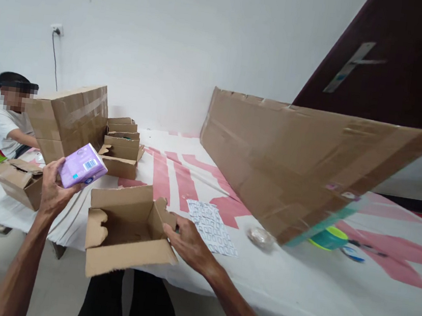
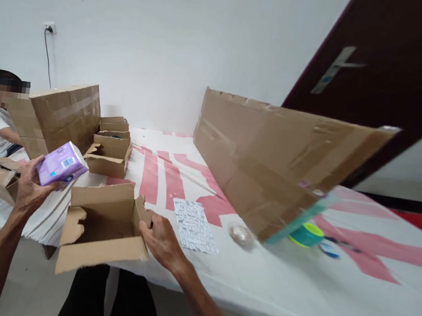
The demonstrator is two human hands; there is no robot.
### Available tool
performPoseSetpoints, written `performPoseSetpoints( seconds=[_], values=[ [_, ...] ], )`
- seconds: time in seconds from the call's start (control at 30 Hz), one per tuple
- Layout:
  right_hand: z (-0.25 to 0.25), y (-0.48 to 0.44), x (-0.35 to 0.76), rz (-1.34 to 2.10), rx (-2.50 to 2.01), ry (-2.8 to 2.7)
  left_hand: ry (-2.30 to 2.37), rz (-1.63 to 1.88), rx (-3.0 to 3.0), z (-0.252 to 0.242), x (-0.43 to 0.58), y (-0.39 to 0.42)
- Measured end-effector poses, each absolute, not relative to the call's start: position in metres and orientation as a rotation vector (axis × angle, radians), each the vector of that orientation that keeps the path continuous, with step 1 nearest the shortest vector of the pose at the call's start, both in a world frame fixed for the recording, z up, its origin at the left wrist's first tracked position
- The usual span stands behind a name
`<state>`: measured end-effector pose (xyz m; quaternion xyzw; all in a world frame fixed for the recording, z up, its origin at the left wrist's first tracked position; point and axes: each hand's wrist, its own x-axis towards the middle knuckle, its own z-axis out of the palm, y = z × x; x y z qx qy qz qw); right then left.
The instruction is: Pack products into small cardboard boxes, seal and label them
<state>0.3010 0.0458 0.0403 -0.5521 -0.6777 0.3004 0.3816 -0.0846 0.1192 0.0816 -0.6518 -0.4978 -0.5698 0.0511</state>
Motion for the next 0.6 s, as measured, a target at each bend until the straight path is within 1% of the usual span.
performPoseSetpoints(
  seconds=[0.17, 0.3, 0.4, 0.5, 0.6],
  values=[
    [0.038, 0.022, 0.3, 0.816, -1.387, -1.639, -1.518, -1.593, -2.127, 0.053, -0.086, 0.151],
    [0.04, 0.017, 0.302, 0.81, -1.395, -1.618, -1.507, -1.461, -2.354, 0.019, -0.074, 0.18],
    [0.039, 0.015, 0.303, 0.88, -1.432, -1.608, -1.492, -1.364, -2.511, -0.001, -0.061, 0.199],
    [0.034, 0.013, 0.305, 0.909, -1.498, -1.59, -1.45, -1.312, -2.608, -0.012, -0.047, 0.215],
    [0.029, 0.012, 0.307, 0.854, -1.579, -1.589, -1.419, -1.263, -2.693, -0.017, -0.034, 0.233]
  ],
)
